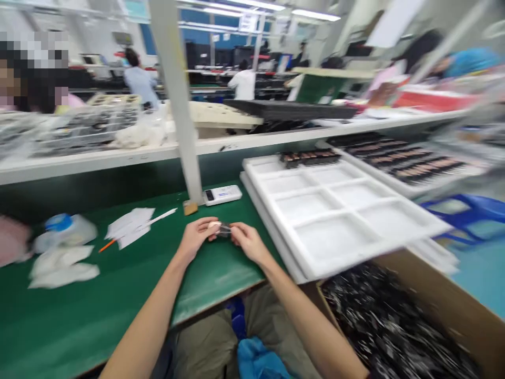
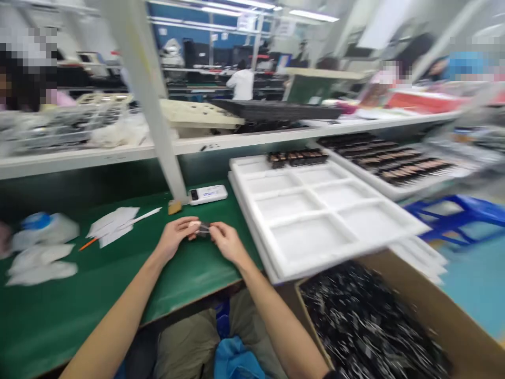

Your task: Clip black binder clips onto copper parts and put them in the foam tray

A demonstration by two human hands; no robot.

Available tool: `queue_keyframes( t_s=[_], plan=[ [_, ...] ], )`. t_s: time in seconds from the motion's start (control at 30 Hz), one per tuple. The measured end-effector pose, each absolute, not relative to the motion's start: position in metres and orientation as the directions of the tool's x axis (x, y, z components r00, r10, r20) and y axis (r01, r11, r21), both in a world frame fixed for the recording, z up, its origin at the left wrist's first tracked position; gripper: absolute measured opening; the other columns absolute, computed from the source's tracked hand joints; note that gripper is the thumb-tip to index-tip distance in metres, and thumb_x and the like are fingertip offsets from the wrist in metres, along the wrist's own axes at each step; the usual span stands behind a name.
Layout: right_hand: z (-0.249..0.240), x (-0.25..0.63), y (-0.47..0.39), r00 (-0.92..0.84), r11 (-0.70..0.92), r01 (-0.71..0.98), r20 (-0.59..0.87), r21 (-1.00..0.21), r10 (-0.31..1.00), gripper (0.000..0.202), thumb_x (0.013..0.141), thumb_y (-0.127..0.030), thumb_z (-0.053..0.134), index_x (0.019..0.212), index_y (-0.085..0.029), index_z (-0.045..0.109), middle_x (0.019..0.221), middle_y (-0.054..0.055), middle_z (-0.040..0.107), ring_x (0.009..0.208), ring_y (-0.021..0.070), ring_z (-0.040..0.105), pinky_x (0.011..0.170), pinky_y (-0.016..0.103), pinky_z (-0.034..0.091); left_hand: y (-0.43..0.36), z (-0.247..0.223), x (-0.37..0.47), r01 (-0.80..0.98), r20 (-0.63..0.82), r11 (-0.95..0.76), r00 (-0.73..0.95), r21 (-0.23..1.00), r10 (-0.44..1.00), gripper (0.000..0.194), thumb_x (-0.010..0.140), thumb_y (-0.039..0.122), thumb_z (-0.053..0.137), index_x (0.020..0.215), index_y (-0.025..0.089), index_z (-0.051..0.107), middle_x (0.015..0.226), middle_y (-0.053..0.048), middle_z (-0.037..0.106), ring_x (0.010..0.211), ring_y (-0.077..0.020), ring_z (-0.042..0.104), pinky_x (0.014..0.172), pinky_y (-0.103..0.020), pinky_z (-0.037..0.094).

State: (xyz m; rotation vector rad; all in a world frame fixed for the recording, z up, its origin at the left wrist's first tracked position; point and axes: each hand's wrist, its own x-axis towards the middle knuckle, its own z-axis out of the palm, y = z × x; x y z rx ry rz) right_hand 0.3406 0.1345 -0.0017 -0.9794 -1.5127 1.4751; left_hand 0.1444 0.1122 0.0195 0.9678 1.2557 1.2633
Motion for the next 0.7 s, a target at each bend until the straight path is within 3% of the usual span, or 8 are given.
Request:
queue_keyframes(
  t_s=[0.13, 0.2, 0.27, 0.3, 0.33, 0.4, 0.5, 0.7],
  plan=[
    [0.012, 0.39, 0.094, -0.659, -0.049, 0.017, -0.048, -0.999, 0.751, 0.07, 0.083, -0.068, 0.073, 0.132, -0.019, 0.062, 0.097, 0.004, 0.071, 0.077, 0.0159, 0.064, 0.071, 0.027, 0.053, 0.121, 0.017, 0.132, -0.172, -0.124, 0.089, -0.208, 0.981, 0.97, 0.067, 0.062, 0.042, 0.094, 0.121, 0.017, 0.073, 0.1, -0.005, 0.079, 0.087, -0.0179, 0.07, 0.069, -0.02, 0.056],
    [0.021, 0.444, 0.069, -0.855, -0.079, 0.136, -0.158, -0.987, 0.494, 0.063, 0.078, -0.063, 0.081, 0.122, -0.02, 0.068, 0.097, 0.004, 0.072, 0.083, 0.0158, 0.067, 0.077, 0.024, 0.054, 0.132, 0.014, 0.126, -0.231, -0.172, 0.116, -0.238, 0.966, 0.956, 0.064, 0.059, 0.039, 0.094, 0.118, 0.024, 0.075, 0.102, 0.0, 0.078, 0.092, -0.0184, 0.07, 0.068, -0.018, 0.058],
    [0.029, 0.512, 0.044, -0.89, -0.115, 0.303, -0.324, -0.946, 0.322, 0.051, 0.078, -0.06, 0.082, 0.107, -0.018, 0.073, 0.092, 0.003, 0.072, 0.084, 0.0166, 0.068, 0.078, 0.023, 0.054, 0.136, 0.015, 0.126, -0.26, -0.177, 0.108, -0.26, 0.96, 0.949, 0.054, 0.061, 0.039, 0.092, 0.111, 0.028, 0.078, 0.099, 0.003, 0.077, 0.09, -0.0214, 0.071, 0.065, -0.022, 0.061],
    [0.03, 0.547, 0.036, -0.833, -0.164, 0.379, -0.413, -0.911, 0.367, 0.047, 0.081, -0.059, 0.079, 0.103, -0.018, 0.074, 0.09, 0.004, 0.072, 0.084, 0.0176, 0.069, 0.077, 0.024, 0.055, 0.135, 0.017, 0.128, -0.269, -0.175, 0.102, -0.26, 0.958, 0.95, 0.051, 0.061, 0.04, 0.092, 0.109, 0.029, 0.078, 0.097, 0.003, 0.076, 0.087, -0.0227, 0.071, 0.062, -0.025, 0.062],
    [0.027, 0.581, 0.031, -0.706, -0.233, 0.431, -0.486, -0.872, 0.515, 0.045, 0.084, -0.06, 0.075, 0.098, -0.017, 0.073, 0.087, 0.005, 0.072, 0.082, 0.019, 0.069, 0.075, 0.026, 0.055, 0.133, 0.019, 0.13, -0.276, -0.172, 0.099, -0.253, 0.956, 0.952, 0.051, 0.061, 0.04, 0.092, 0.108, 0.029, 0.078, 0.097, 0.003, 0.076, 0.084, -0.0241, 0.072, 0.06, -0.028, 0.063],
    [0.01, 0.634, 0.034, -0.25, -0.33, 0.543, -0.524, -0.772, 0.814, 0.041, 0.09, -0.056, 0.066, 0.095, -0.016, 0.072, 0.088, 0.006, 0.073, 0.083, 0.021, 0.07, 0.075, 0.029, 0.056, 0.129, 0.023, 0.137, -0.28, -0.175, 0.108, -0.228, 0.954, 0.958, 0.058, 0.057, 0.041, 0.095, 0.111, 0.029, 0.077, 0.098, 0.0, 0.075, 0.078, -0.0262, 0.071, 0.054, -0.031, 0.062],
    [-0.04, 0.667, 0.053, 0.263, -0.467, 0.654, -0.4, -0.595, 0.878, 0.029, 0.092, -0.041, 0.061, 0.1, -0.015, 0.071, 0.1, 0.011, 0.074, 0.096, 0.0247, 0.069, 0.085, 0.033, 0.053, 0.126, 0.024, 0.146, -0.24, -0.196, 0.142, -0.214, 0.96, 0.957, 0.071, 0.049, 0.043, 0.097, 0.114, 0.027, 0.075, 0.098, -0.004, 0.075, 0.07, -0.0272, 0.069, 0.041, -0.03, 0.053],
    [-0.118, 0.648, 0.063, 0.361, -0.5, 0.766, -0.373, -0.405, 0.855, 0.014, 0.078, -0.021, 0.069, 0.09, -0.015, 0.074, 0.11, 0.017, 0.071, 0.108, 0.033, 0.068, 0.098, 0.041, 0.049, 0.127, 0.022, 0.16, -0.126, -0.185, 0.169, -0.124, 0.977, 0.975, 0.075, 0.052, 0.046, 0.096, 0.119, 0.022, 0.071, 0.101, -0.005, 0.075, 0.063, -0.0189, 0.065, 0.041, -0.022, 0.041]
  ],
)
